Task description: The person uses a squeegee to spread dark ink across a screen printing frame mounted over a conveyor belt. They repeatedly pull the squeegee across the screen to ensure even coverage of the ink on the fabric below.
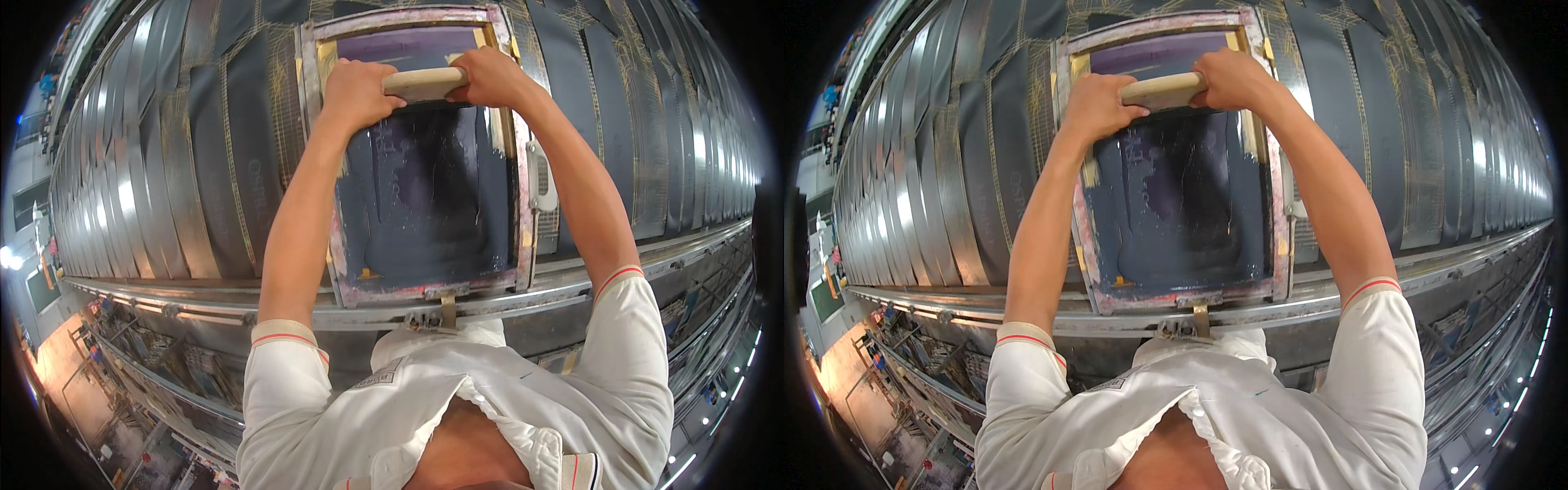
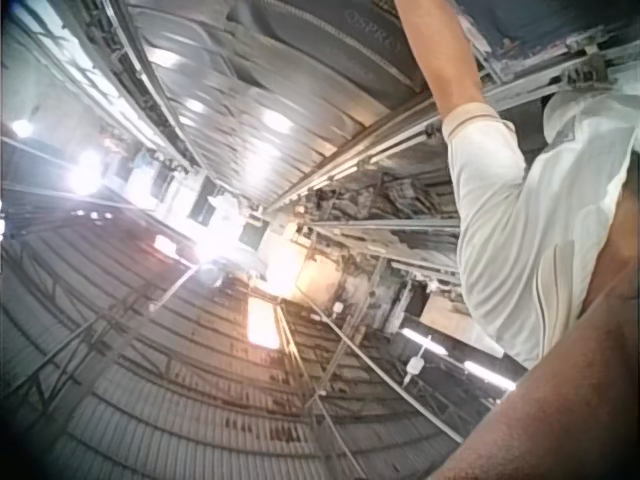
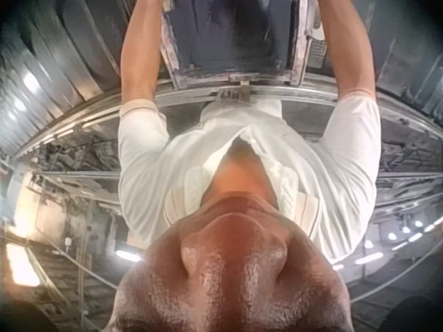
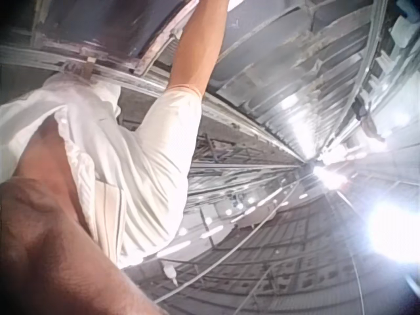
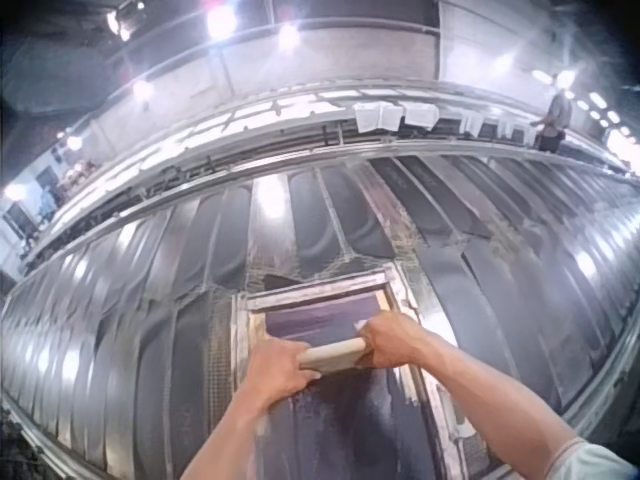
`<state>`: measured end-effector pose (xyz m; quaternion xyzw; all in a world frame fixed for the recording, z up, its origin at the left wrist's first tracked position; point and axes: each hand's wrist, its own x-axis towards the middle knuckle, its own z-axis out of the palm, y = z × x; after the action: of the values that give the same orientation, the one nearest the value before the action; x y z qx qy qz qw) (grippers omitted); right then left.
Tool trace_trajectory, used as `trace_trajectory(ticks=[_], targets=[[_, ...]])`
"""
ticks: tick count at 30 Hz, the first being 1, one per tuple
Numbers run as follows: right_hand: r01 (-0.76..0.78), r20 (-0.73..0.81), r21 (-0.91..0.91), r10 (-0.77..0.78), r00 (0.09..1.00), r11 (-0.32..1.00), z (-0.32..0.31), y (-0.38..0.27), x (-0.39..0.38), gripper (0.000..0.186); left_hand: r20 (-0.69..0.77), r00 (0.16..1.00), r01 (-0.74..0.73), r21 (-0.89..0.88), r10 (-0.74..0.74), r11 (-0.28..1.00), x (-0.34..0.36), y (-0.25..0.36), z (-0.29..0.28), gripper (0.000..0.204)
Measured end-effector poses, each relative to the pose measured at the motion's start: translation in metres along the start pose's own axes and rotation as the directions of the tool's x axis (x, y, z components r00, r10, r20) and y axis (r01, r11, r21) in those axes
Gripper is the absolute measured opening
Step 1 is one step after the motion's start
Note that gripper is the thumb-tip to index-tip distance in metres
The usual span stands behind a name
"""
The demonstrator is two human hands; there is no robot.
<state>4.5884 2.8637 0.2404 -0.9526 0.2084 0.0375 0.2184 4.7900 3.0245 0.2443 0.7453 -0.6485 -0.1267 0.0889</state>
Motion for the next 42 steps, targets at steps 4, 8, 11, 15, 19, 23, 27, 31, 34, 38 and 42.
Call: trace_trajectory(ticks=[4, 8, 11, 15, 19, 23, 27, 31, 34, 38, 42], targets=[[-0.011, 0.006, -0.043, 0.012, 1.0, 0.999, 0.029, -0.042, -0.075, 0.029, -0.06, 0.996, -0.075, -0.03, 0.073, 0.997, -0.077, 0.034, 0.018, 0.028], [0.008, 0.083, -0.02, -0.007, 0.997, 1.0, 0.072, -0.097, -0.175, 0.027, -0.098, 0.992, -0.083, -0.08, 0.075, 0.993, -0.194, 0.088, 0.041, 0.014], [0.059, -0.084, 0.108, -0.051, 0.995, 0.992, 0.085, -0.121, -0.221, 0.036, -0.174, 0.98, -0.097, -0.026, 0.091, 0.995, -0.238, 0.105, 0.052, 0.023], [-0.07, -0.311, 0.38, 0.199, 0.929, 0.922, 0.072, -0.083, -0.223, 0.045, -0.169, 0.979, -0.106, 0.042, 0.112, 0.993, -0.246, 0.109, 0.052, 0.035], [-0.4, -0.548, 0.504, 0.641, 0.537, 0.766, 0.07, 0.007, -0.183, 0.039, -0.146, 0.982, -0.109, 0.051, 0.115, 0.993, -0.237, 0.11, 0.046, 0.028], [-0.501, -0.44, 0.512, 0.714, 0.545, 0.698, 0.1, 0.036, -0.165, 0.036, -0.111, 0.99, -0.083, 0.001, 0.082, 0.997, -0.239, 0.106, 0.05, 0.037], [-0.345, -0.311, 0.744, 0.755, 0.578, 0.571, 0.071, 0.022, -0.175, 0.03, -0.171, 0.984, -0.066, -0.074, 0.052, 0.995, -0.248, 0.098, 0.049, 0.036], [-0.312, -0.181, 0.86, 0.813, 0.554, 0.404, 0.025, -0.015, -0.179, 0.026, -0.251, 0.967, -0.069, -0.099, 0.042, 0.993, -0.267, 0.093, 0.028, 0.035], [-0.241, -0.219, 0.875, 0.789, 0.573, 0.419, 0.033, -0.061, -0.156, 0.025, -0.29, 0.957, -0.03, -0.071, 0.008, 0.997, -0.289, 0.077, 0.0, 0.035], [-0.207, -0.266, 0.861, 0.758, 0.596, 0.465, 0.119, -0.149, -0.064, 0.025, -0.289, 0.957, 0.03, 0.023, -0.022, 0.999, -0.341, -0.027, -0.025, 0.034], [-0.135, -0.363, 0.84, 0.73, 0.579, 0.525, 0.166, -0.235, -0.002, 0.027, -0.374, 0.927, 0.032, 0.065, -0.005, 0.997, -0.413, -0.114, -0.049, 0.036]])
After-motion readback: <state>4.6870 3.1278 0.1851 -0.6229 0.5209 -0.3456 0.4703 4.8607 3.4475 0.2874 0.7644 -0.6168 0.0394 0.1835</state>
